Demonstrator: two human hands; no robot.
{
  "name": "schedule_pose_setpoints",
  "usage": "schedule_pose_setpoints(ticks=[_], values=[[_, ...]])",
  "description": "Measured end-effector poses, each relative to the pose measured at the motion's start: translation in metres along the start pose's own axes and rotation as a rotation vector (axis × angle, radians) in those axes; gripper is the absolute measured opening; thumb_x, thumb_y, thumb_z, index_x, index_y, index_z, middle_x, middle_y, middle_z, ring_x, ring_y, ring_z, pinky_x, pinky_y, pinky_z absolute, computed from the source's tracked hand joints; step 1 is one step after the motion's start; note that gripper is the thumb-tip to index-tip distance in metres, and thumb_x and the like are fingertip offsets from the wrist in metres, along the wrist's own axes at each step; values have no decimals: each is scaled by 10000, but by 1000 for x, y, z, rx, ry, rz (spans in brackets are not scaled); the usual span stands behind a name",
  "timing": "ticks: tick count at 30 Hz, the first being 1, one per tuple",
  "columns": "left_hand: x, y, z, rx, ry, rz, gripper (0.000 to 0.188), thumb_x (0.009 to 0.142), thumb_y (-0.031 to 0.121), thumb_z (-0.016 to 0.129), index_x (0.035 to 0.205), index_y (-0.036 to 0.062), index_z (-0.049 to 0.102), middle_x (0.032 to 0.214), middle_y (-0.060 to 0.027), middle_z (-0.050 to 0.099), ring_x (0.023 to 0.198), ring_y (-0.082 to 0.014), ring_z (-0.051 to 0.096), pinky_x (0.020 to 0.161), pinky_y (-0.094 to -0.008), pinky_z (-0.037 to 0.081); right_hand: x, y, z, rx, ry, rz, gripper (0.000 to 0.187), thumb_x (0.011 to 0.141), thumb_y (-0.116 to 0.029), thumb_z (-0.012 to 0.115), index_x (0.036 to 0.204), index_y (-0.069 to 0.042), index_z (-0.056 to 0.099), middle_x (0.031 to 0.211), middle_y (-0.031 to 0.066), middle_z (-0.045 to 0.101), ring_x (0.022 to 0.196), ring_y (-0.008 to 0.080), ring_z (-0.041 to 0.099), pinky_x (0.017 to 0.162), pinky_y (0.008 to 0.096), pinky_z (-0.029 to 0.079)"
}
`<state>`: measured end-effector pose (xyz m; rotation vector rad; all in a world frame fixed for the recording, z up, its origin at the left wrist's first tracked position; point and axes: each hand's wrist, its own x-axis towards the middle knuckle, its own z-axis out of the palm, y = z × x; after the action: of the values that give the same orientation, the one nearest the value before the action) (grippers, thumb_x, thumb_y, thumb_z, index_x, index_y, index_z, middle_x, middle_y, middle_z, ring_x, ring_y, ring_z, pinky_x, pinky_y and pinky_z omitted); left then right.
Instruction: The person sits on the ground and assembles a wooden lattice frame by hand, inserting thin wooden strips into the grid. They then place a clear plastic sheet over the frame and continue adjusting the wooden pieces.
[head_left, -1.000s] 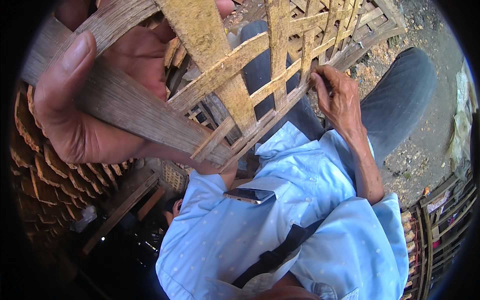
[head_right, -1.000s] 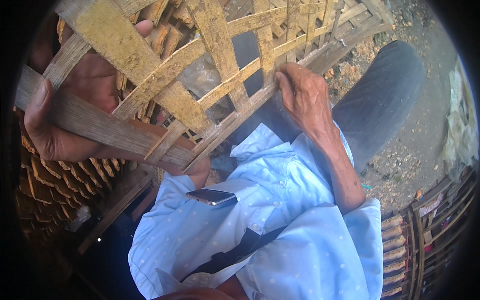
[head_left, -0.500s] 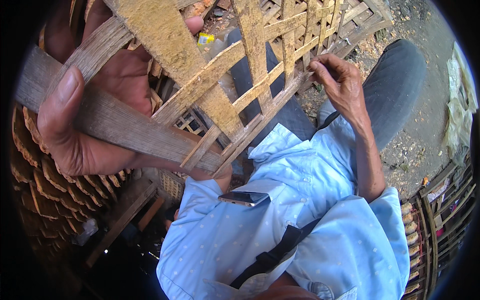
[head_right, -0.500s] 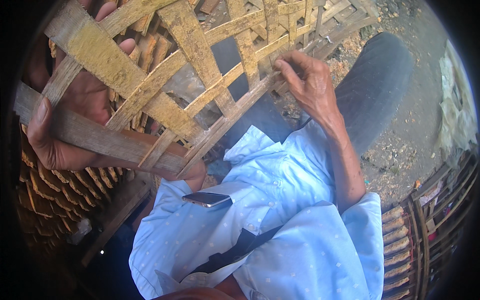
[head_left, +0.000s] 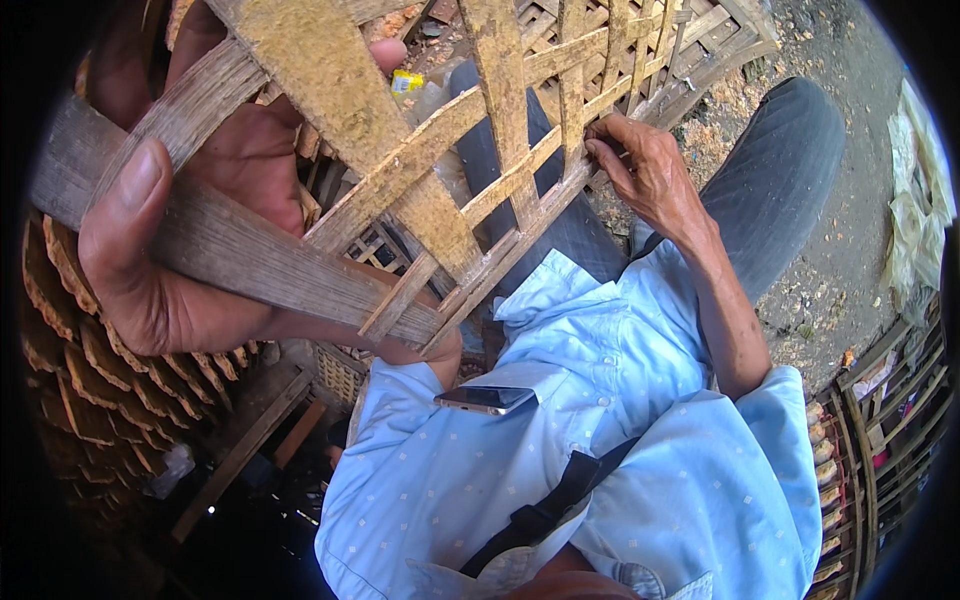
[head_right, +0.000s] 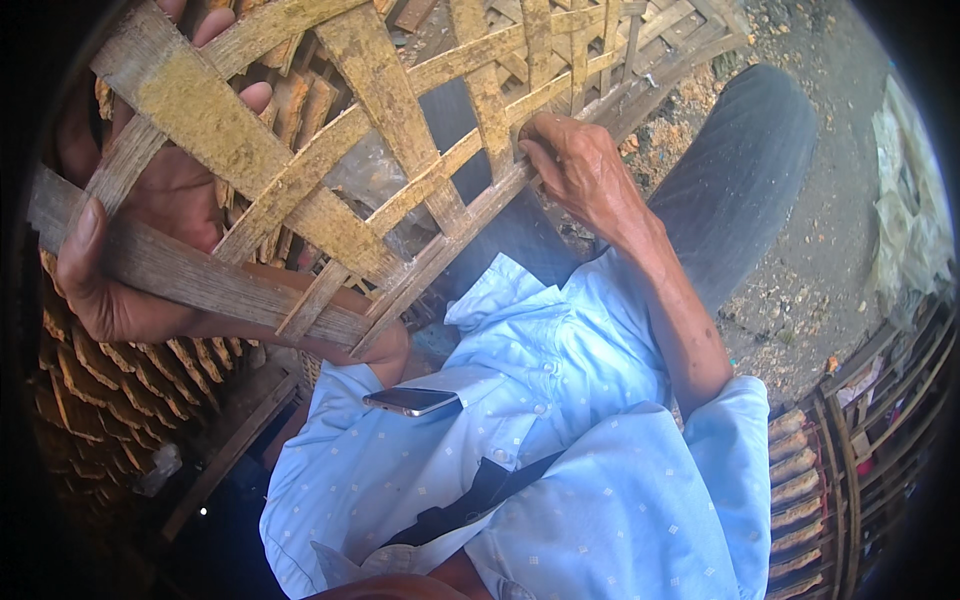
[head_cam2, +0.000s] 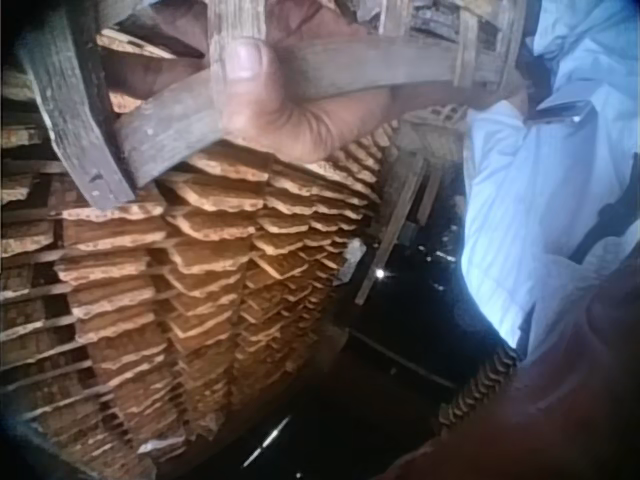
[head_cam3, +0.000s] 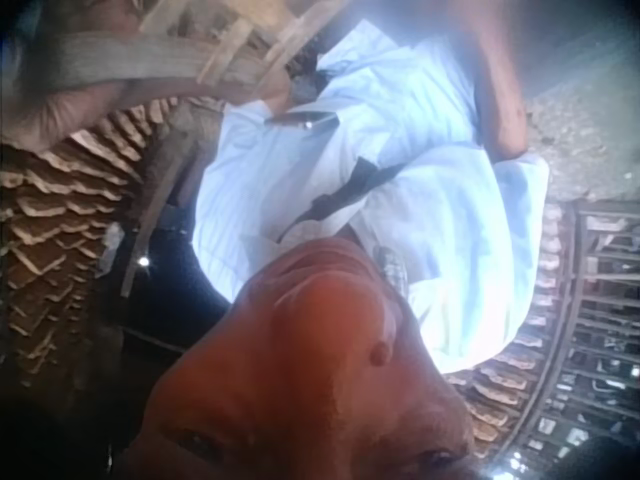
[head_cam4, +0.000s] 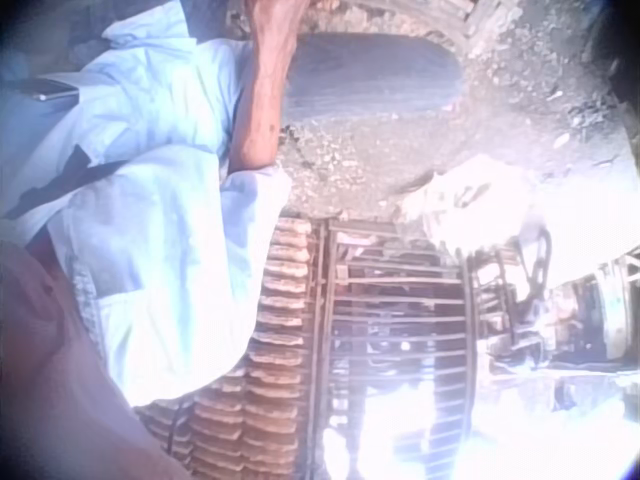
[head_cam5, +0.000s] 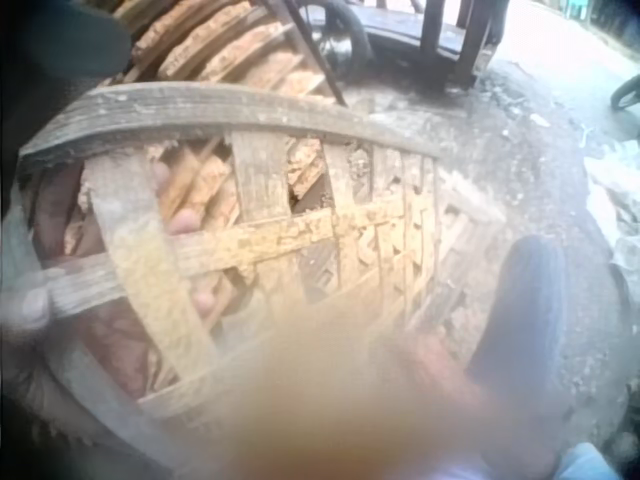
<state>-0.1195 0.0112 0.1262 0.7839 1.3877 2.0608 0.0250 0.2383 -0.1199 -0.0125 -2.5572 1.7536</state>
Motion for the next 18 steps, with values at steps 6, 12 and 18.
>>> schedule_pose_setpoints(ticks=[6,12,18], values=[[1,-1,0,9,5,-5,761,988,307,456,1665,69,204,1655,-399,170,1477,-577,331,1148,-714,408,4,25,-30,-213,265,156,140,1014,-111,674,1038,8,744,818,183,746,737,296,742,661,423,560],[-3,1,-1,33,17,-17,764,989,324,448,1677,102,203,1673,-390,129,1506,-571,286,1162,-705,403,3,29,-23,18,16,149,167,1035,-152,685,1070,-12,770,866,112,786,798,193,769,693,353,613],[-3,3,1,42,11,-41,767,989,341,439,1689,134,203,1691,-380,87,1535,-565,241,1177,-697,397,3,43,-26,168,75,240,177,1032,-166,691,1062,-16,781,866,100,801,799,187,779,718,357,610]])
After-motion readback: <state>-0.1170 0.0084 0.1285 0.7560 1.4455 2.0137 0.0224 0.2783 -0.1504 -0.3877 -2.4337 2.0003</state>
